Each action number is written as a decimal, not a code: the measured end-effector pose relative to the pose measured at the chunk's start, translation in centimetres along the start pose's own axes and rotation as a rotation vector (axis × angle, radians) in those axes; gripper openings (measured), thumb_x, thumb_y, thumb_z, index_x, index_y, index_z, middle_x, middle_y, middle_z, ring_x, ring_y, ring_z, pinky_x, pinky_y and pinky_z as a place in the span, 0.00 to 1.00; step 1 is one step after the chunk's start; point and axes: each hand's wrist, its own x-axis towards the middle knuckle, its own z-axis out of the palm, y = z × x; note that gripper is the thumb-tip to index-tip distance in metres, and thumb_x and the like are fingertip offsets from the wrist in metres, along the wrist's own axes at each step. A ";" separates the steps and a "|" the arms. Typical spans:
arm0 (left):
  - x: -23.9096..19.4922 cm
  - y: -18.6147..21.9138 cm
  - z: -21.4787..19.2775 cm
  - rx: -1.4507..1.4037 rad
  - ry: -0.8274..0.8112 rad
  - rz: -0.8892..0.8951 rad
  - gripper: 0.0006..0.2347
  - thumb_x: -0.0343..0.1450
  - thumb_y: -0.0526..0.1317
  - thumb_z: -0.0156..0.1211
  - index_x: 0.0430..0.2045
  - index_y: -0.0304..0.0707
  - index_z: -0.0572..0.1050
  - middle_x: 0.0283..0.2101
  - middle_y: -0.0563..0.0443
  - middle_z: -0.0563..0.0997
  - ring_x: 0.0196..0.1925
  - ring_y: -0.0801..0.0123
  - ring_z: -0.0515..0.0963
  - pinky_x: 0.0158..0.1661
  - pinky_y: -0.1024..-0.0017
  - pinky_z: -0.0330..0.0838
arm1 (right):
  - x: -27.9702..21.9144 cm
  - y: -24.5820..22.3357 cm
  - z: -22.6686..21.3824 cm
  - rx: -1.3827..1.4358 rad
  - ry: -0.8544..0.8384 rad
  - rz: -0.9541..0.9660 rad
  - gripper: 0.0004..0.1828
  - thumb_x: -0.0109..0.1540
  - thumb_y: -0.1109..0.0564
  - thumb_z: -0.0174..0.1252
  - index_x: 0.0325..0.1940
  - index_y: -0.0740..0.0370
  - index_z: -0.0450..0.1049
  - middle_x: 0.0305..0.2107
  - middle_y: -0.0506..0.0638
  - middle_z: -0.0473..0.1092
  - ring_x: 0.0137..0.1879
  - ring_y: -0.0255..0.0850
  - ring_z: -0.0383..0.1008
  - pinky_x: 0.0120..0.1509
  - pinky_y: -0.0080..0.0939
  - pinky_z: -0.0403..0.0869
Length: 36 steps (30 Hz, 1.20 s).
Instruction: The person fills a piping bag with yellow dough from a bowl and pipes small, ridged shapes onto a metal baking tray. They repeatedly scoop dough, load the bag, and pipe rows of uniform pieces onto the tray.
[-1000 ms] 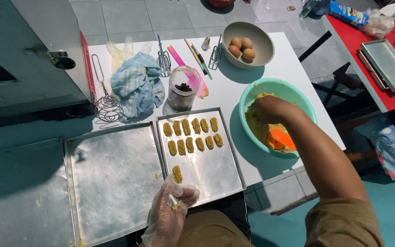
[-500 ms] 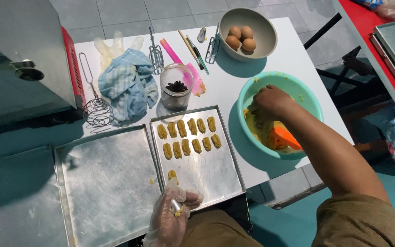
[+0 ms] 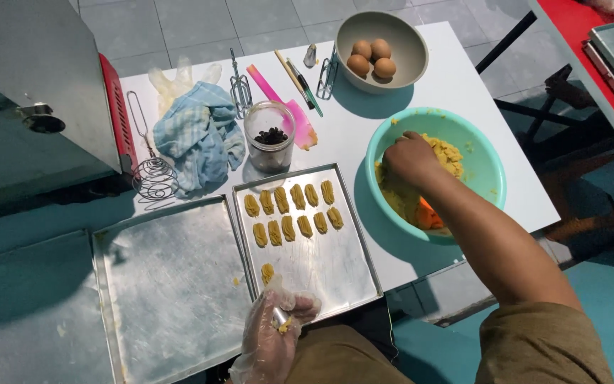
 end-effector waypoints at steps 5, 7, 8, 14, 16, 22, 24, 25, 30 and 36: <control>0.2 0.9 0.8 -0.323 0.228 -0.518 0.09 0.67 0.33 0.53 0.36 0.24 0.72 0.34 0.29 0.83 0.36 0.42 0.87 0.38 0.61 0.83 | -0.9 -0.5 1.5 0.058 0.127 -0.003 0.05 0.51 0.54 0.60 0.23 0.54 0.80 0.22 0.47 0.75 0.35 0.46 0.73 0.67 0.43 0.66; 1.6 3.3 0.9 -0.620 0.437 -0.935 0.21 0.70 0.49 0.53 0.24 0.19 0.74 0.31 0.21 0.81 0.36 0.30 0.83 0.36 0.58 0.72 | -0.8 -0.7 2.1 0.053 0.200 -0.014 0.06 0.52 0.58 0.56 0.23 0.54 0.80 0.24 0.47 0.76 0.35 0.46 0.73 0.61 0.43 0.69; 2.0 4.4 1.1 -0.550 0.480 -0.973 0.19 0.69 0.46 0.52 0.23 0.17 0.74 0.32 0.19 0.82 0.37 0.29 0.84 0.43 0.50 0.75 | -1.2 -0.5 1.9 0.082 0.186 -0.018 0.07 0.52 0.57 0.57 0.27 0.56 0.82 0.32 0.50 0.77 0.47 0.47 0.72 0.66 0.44 0.65; -0.5 1.9 -1.0 -0.252 0.226 -0.445 0.03 0.65 0.29 0.52 0.29 0.30 0.71 0.30 0.38 0.78 0.35 0.56 0.81 0.45 0.57 0.83 | -4.6 0.2 -5.1 0.163 -0.286 0.019 0.22 0.69 0.49 0.46 0.64 0.54 0.73 0.74 0.46 0.55 0.86 0.47 0.37 0.85 0.71 0.33; -0.8 1.9 -1.2 0.178 0.108 -0.123 0.15 0.56 0.19 0.55 0.32 0.33 0.76 0.33 0.44 0.86 0.36 0.62 0.90 0.40 0.65 0.92 | -3.6 1.5 -4.1 0.127 -0.304 0.001 0.25 0.69 0.52 0.42 0.70 0.54 0.69 0.78 0.46 0.48 0.86 0.48 0.36 0.85 0.70 0.37; 0.0 2.2 -0.6 -0.210 0.027 -0.087 0.10 0.65 0.19 0.53 0.35 0.29 0.70 0.37 0.34 0.81 0.40 0.50 0.88 0.45 0.51 0.90 | -2.0 3.4 -1.8 0.372 -0.022 0.139 0.06 0.53 0.58 0.55 0.21 0.53 0.70 0.23 0.47 0.59 0.30 0.41 0.52 0.31 0.45 0.53; 0.1 2.1 -0.3 -0.198 0.077 -0.086 0.10 0.65 0.19 0.52 0.33 0.30 0.71 0.35 0.34 0.82 0.34 0.49 0.89 0.41 0.51 0.92 | -0.6 3.0 0.4 0.190 0.084 0.079 0.07 0.54 0.51 0.58 0.30 0.42 0.83 0.31 0.42 0.74 0.48 0.47 0.68 0.50 0.46 0.68; 0.4 2.3 -0.4 -0.197 0.077 -0.091 0.10 0.65 0.19 0.52 0.33 0.30 0.71 0.35 0.34 0.82 0.34 0.49 0.89 0.41 0.51 0.92 | -0.4 2.7 0.7 0.191 0.079 0.077 0.07 0.54 0.51 0.58 0.30 0.42 0.83 0.31 0.42 0.74 0.48 0.47 0.68 0.50 0.46 0.68; 1.5 2.9 -0.6 -0.101 -0.013 -0.237 0.11 0.63 0.20 0.48 0.34 0.30 0.71 0.36 0.33 0.83 0.36 0.53 0.90 0.43 0.55 0.93 | 0.3 1.6 2.5 -0.025 0.208 0.006 0.13 0.61 0.52 0.58 0.40 0.30 0.83 0.36 0.39 0.72 0.56 0.49 0.66 0.67 0.55 0.61; 1.9 3.5 -0.2 -0.020 0.016 -0.129 0.07 0.63 0.26 0.55 0.33 0.27 0.75 0.32 0.37 0.85 0.32 0.55 0.90 0.35 0.63 0.94 | -1.8 0.8 -1.5 0.084 -0.091 0.020 0.11 0.62 0.39 0.61 0.38 0.41 0.82 0.40 0.40 0.72 0.60 0.46 0.60 0.66 0.49 0.58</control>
